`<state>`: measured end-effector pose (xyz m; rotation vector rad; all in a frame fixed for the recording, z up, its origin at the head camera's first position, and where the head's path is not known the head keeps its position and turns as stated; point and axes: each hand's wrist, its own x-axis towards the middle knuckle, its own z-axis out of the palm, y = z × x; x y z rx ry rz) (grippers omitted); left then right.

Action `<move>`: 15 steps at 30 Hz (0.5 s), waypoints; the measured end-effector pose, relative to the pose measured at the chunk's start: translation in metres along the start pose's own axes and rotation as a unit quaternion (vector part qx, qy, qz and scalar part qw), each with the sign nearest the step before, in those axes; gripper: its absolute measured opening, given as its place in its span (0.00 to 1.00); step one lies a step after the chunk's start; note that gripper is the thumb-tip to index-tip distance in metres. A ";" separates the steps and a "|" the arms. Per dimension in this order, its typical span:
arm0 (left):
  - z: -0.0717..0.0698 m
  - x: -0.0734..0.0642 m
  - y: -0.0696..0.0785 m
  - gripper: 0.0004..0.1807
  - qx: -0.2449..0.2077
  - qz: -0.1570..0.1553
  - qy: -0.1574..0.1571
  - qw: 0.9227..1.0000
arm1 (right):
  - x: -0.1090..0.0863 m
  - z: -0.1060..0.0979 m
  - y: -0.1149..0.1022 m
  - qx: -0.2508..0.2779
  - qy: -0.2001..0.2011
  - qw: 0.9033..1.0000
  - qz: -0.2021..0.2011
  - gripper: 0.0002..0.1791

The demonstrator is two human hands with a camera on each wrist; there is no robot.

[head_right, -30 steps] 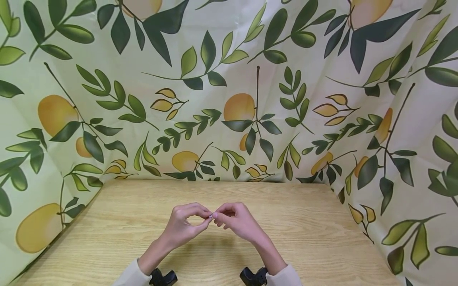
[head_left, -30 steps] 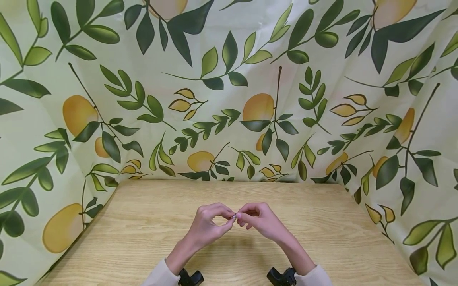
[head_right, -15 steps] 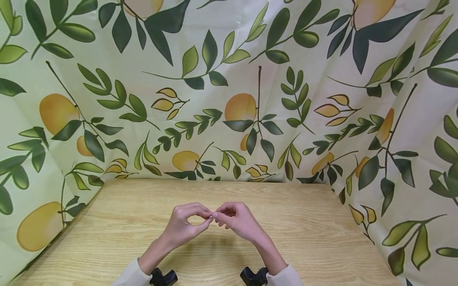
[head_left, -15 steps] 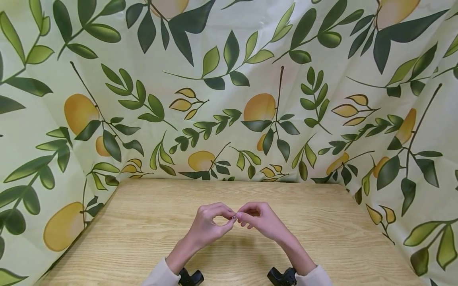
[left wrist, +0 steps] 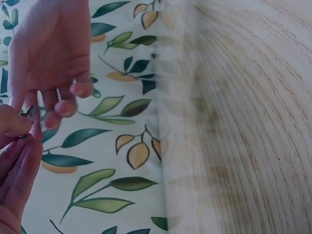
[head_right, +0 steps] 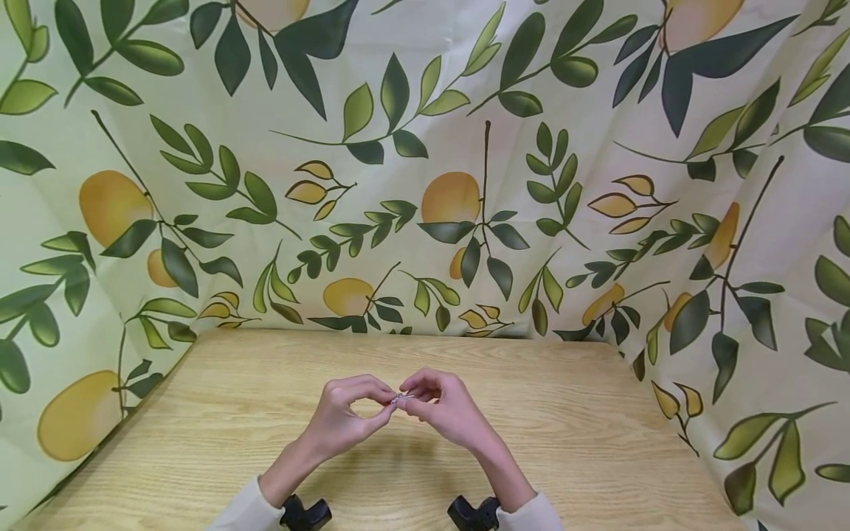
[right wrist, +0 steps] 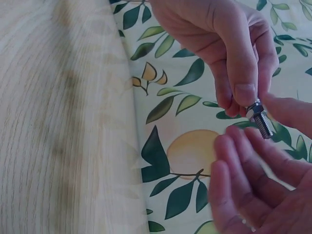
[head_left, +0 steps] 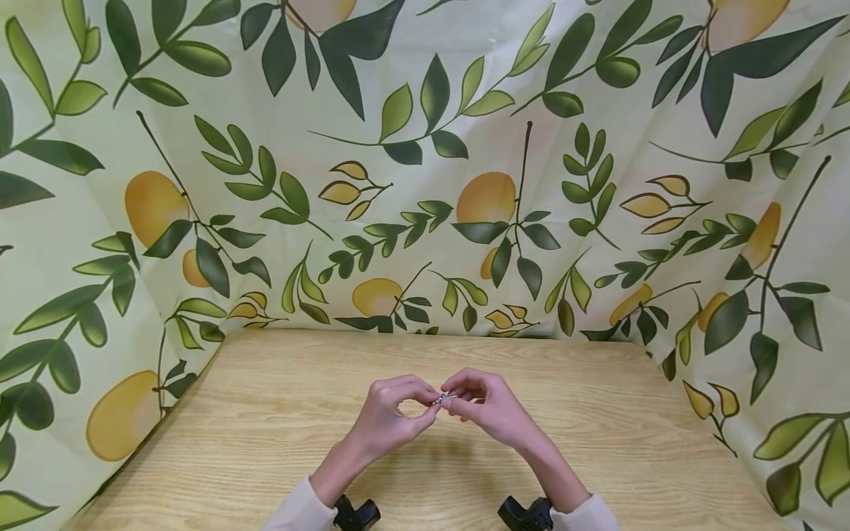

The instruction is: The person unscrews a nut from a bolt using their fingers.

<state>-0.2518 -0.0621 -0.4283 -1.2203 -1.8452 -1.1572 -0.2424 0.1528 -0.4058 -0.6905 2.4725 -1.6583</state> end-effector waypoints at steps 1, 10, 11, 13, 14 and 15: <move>0.000 0.000 0.000 0.12 0.001 -0.002 0.001 1.000 | 0.000 0.000 0.001 0.001 -0.004 1.000 0.003 0.12; -0.001 -0.001 0.001 0.10 0.000 -0.020 -0.007 1.000 | 0.000 0.000 0.003 0.013 -0.020 1.000 -0.014 0.11; -0.001 -0.001 0.001 0.10 0.001 -0.019 -0.008 1.000 | 0.000 0.001 0.002 0.011 -0.017 1.000 -0.016 0.11; -0.001 0.000 0.001 0.10 0.001 -0.015 -0.007 1.000 | 0.000 0.001 0.001 0.007 -0.010 1.000 -0.015 0.11; -0.001 0.000 0.001 0.10 0.002 -0.010 -0.006 1.000 | 0.000 0.000 0.001 0.002 -0.006 1.000 -0.013 0.11; -0.001 0.000 0.001 0.10 0.002 -0.006 -0.006 1.000 | 0.000 0.000 0.001 -0.004 -0.001 1.000 -0.009 0.12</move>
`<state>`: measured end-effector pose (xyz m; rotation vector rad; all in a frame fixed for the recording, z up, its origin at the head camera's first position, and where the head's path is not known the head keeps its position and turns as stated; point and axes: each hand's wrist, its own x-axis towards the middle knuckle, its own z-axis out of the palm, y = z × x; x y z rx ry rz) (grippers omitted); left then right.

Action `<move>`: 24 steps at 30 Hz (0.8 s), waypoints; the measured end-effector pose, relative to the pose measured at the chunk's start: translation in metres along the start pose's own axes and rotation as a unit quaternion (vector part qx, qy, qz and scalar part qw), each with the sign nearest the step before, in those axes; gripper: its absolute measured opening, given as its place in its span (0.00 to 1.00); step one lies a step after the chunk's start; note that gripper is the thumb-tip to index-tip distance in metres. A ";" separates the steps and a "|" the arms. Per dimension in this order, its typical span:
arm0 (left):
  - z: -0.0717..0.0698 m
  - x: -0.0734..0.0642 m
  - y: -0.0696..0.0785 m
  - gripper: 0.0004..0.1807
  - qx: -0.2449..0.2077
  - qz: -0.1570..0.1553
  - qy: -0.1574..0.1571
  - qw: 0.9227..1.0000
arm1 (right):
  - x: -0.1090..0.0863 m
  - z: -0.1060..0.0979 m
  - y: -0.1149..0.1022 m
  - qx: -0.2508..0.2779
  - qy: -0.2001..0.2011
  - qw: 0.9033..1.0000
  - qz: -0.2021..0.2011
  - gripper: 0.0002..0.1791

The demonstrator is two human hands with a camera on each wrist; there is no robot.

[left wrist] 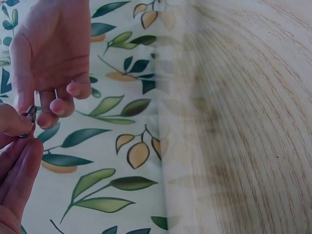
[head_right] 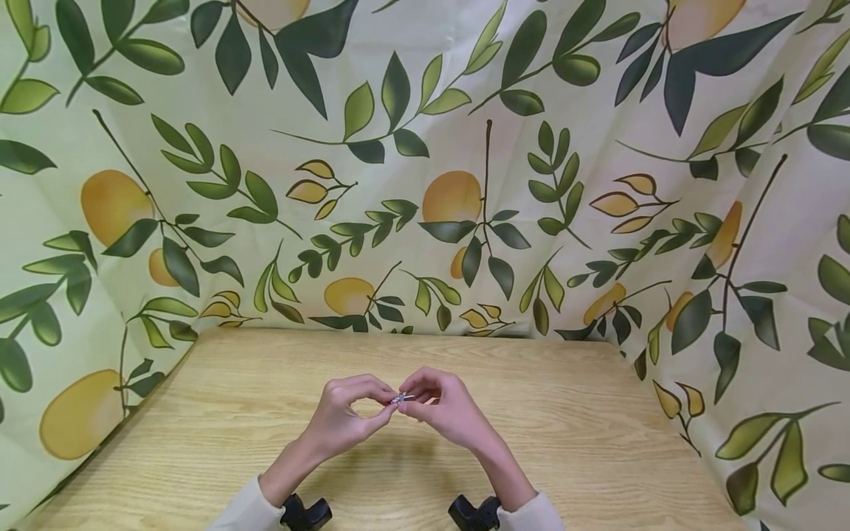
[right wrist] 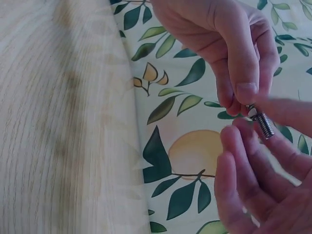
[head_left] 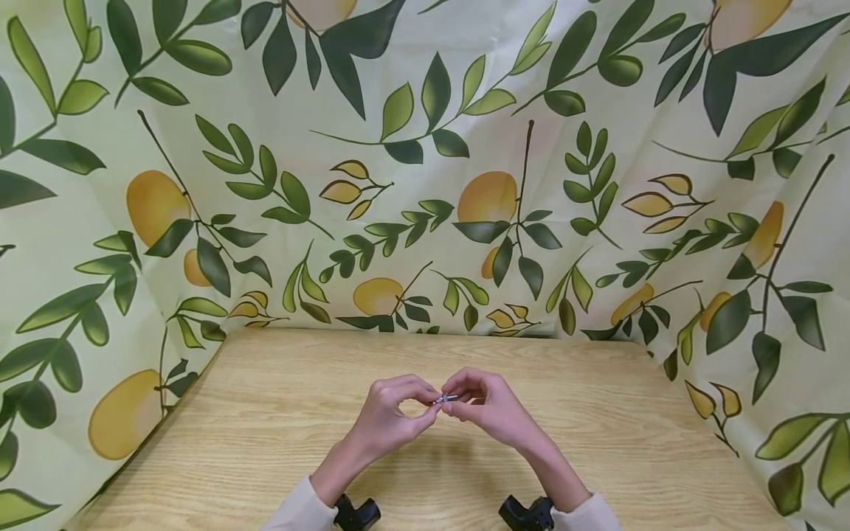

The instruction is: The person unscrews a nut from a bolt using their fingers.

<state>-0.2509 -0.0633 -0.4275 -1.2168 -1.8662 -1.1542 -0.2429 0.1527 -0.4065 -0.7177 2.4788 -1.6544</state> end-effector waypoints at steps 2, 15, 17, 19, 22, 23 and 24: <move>0.000 0.001 0.000 0.07 0.000 0.006 0.001 1.000 | 0.000 0.000 0.000 -0.009 0.006 1.000 0.005 0.11; -0.002 -0.003 0.002 0.11 -0.003 -0.007 0.001 1.000 | 0.000 0.003 0.002 0.005 -0.012 1.000 -0.020 0.10; -0.002 -0.003 0.002 0.12 -0.002 -0.005 0.001 1.000 | 0.000 0.002 0.002 0.005 -0.011 1.000 -0.017 0.11; -0.002 -0.002 0.001 0.11 -0.001 -0.001 0.002 1.000 | 0.000 0.001 0.001 -0.001 -0.013 1.000 -0.011 0.11; -0.002 -0.001 0.000 0.09 -0.001 0.010 0.004 1.000 | 0.000 0.000 0.001 -0.009 -0.017 1.000 -0.002 0.13; -0.002 -0.001 0.000 0.07 -0.001 0.014 0.004 1.000 | 0.000 0.000 0.001 -0.009 -0.017 1.000 0.000 0.13; -0.002 0.000 -0.001 0.07 -0.002 0.018 0.004 1.000 | 0.000 -0.001 0.001 -0.007 -0.017 1.000 0.001 0.13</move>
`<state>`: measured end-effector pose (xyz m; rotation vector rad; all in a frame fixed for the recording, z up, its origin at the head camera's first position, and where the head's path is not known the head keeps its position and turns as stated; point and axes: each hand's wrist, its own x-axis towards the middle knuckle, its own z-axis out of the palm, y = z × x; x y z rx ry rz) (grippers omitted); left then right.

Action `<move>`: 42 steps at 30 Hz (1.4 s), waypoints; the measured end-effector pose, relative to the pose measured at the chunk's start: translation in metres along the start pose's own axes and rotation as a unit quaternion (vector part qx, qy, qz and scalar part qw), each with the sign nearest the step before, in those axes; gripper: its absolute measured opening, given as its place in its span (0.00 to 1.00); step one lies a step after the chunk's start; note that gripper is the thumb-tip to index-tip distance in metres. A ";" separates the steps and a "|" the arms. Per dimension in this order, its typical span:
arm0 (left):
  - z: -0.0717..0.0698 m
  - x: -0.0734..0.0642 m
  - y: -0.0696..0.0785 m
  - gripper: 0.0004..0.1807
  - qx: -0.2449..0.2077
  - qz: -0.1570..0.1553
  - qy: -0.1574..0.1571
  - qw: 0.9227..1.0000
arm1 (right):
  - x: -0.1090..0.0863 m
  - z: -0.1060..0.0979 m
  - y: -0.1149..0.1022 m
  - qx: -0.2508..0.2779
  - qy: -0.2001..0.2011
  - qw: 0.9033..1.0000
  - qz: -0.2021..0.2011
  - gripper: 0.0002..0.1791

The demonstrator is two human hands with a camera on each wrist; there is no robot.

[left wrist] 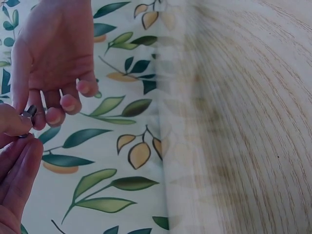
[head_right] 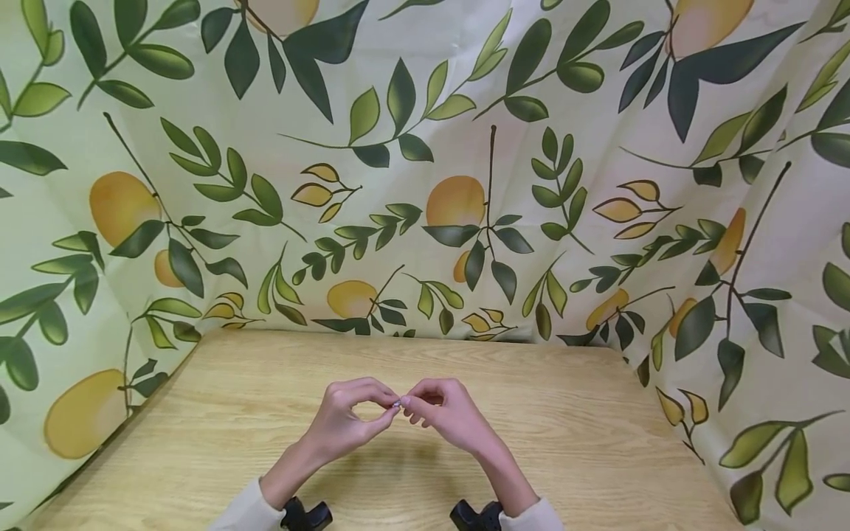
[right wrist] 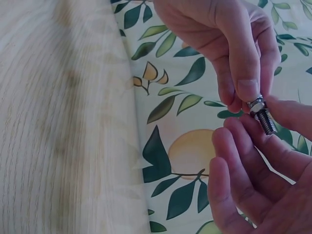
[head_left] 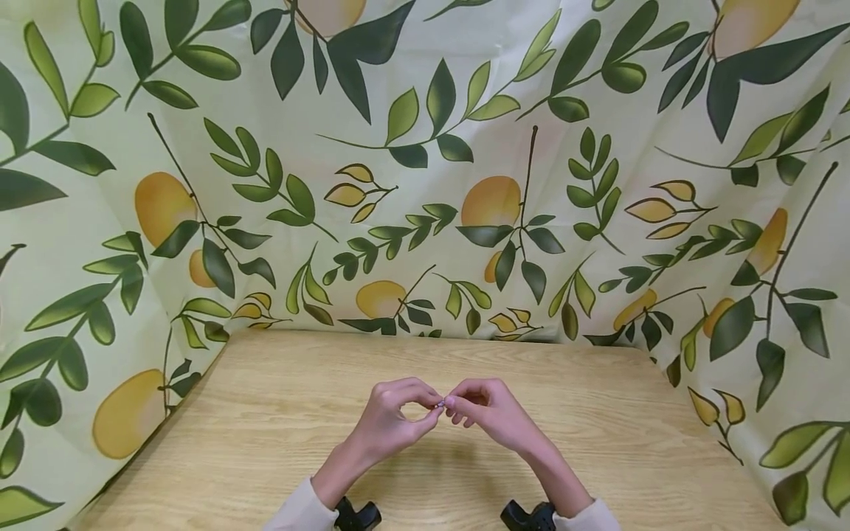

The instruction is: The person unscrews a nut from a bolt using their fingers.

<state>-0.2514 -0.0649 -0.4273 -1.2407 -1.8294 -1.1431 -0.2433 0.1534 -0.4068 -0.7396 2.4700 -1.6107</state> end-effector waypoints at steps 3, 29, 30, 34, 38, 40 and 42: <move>0.000 0.000 0.000 0.07 -0.002 0.003 -0.001 1.000 | -0.001 0.000 -0.001 0.007 0.007 1.000 -0.002 0.12; 0.000 0.001 0.000 0.11 0.005 0.008 0.002 1.000 | 0.000 -0.002 -0.001 0.009 0.010 1.000 0.006 0.12; 0.000 0.001 0.000 0.11 0.006 0.008 0.002 1.000 | 0.000 -0.002 -0.001 0.009 0.005 1.000 0.002 0.12; 0.000 0.002 0.001 0.12 0.009 0.008 0.003 1.000 | 0.000 -0.002 -0.001 0.014 -0.003 1.000 -0.014 0.10; 0.000 0.002 0.001 0.13 0.013 0.010 0.002 1.000 | 0.000 -0.002 -0.002 0.017 0.004 1.000 -0.012 0.11; 0.001 0.001 0.001 0.13 0.013 0.012 0.001 1.000 | 0.000 -0.002 -0.002 0.014 0.005 1.000 -0.009 0.11; 0.001 0.001 0.001 0.12 0.011 0.011 0.001 1.000 | 0.000 -0.002 -0.002 0.012 0.001 1.000 -0.005 0.11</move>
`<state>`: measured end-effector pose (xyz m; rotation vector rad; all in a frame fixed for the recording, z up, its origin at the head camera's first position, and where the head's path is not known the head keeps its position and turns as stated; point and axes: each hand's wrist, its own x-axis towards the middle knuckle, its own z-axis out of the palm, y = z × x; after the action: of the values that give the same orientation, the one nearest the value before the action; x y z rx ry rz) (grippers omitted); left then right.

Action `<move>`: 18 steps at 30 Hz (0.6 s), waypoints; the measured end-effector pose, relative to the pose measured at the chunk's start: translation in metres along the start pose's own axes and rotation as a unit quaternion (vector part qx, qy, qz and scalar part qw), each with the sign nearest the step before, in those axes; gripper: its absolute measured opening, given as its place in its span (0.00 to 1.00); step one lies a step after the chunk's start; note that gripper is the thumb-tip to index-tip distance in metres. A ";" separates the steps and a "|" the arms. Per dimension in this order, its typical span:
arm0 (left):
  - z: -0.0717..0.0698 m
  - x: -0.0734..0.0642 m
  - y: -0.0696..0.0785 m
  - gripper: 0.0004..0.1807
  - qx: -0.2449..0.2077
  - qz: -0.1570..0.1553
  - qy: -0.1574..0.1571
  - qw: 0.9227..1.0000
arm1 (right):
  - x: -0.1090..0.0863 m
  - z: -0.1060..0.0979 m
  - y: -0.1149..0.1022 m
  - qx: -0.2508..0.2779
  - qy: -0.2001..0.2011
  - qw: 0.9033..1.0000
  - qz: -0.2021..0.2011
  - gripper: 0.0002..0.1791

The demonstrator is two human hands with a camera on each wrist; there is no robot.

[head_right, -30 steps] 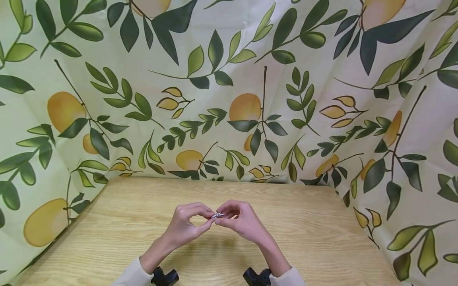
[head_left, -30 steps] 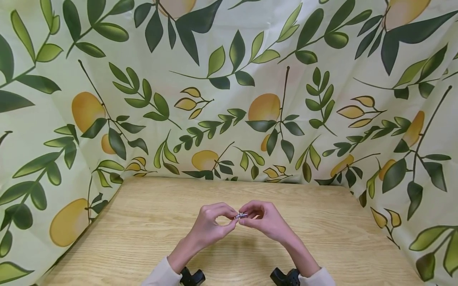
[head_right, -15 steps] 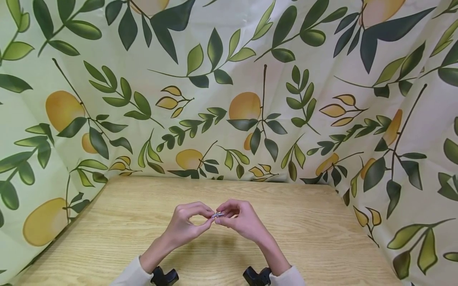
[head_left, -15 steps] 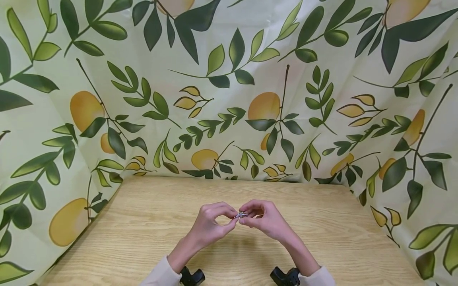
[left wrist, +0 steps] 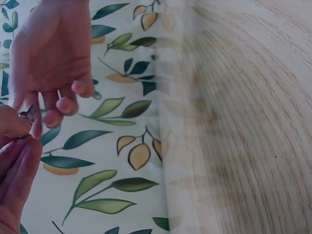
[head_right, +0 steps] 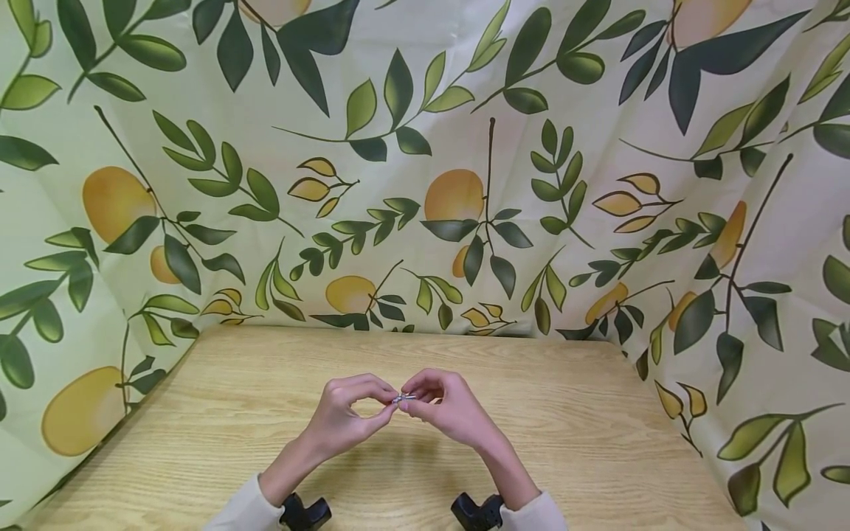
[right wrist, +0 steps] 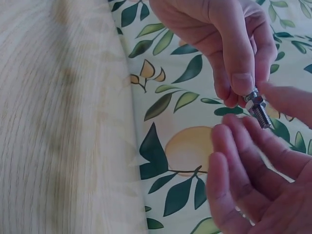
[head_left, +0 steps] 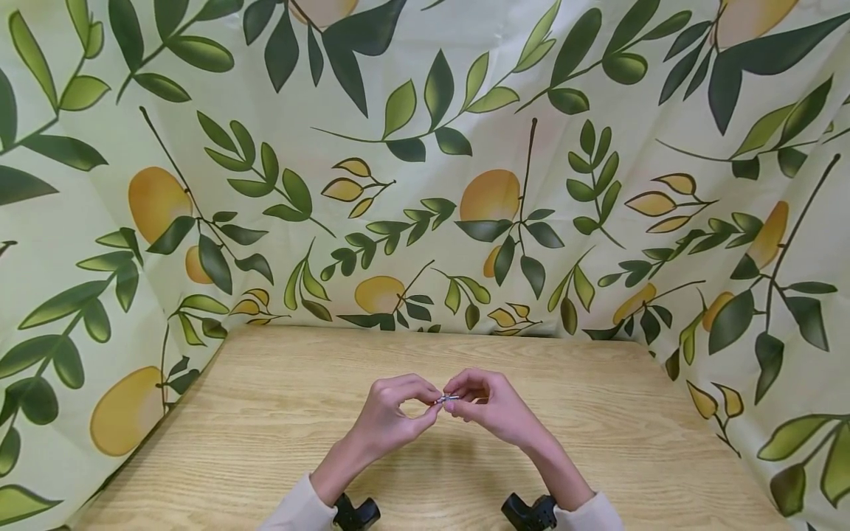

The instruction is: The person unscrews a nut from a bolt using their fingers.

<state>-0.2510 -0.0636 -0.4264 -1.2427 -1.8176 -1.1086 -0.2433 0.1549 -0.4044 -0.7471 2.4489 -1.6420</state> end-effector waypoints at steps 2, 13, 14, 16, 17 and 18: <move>0.000 0.000 0.000 0.12 -0.001 -0.001 0.000 1.000 | 0.000 -0.001 0.000 -0.003 -0.005 1.000 0.001 0.11; 0.000 0.000 0.001 0.12 0.002 -0.003 -0.004 1.000 | -0.001 0.000 0.000 -0.001 0.006 1.000 -0.004 0.11; 0.000 -0.001 0.000 0.12 0.001 -0.003 -0.004 1.000 | -0.001 0.000 0.000 -0.002 0.007 1.000 -0.002 0.12; 0.000 -0.001 0.000 0.11 0.000 -0.003 -0.005 1.000 | 0.000 -0.001 0.000 -0.004 0.004 1.000 0.003 0.12; 0.000 -0.001 0.000 0.10 -0.001 -0.004 -0.005 1.000 | 0.000 -0.001 0.001 -0.004 0.000 1.000 0.006 0.12; 0.000 -0.001 0.000 0.10 -0.001 -0.004 -0.006 1.000 | 0.000 -0.001 0.001 -0.005 -0.005 1.000 0.007 0.13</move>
<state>-0.2510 -0.0645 -0.4273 -1.2474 -1.8313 -1.1103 -0.2440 0.1561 -0.4049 -0.7348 2.4507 -1.6188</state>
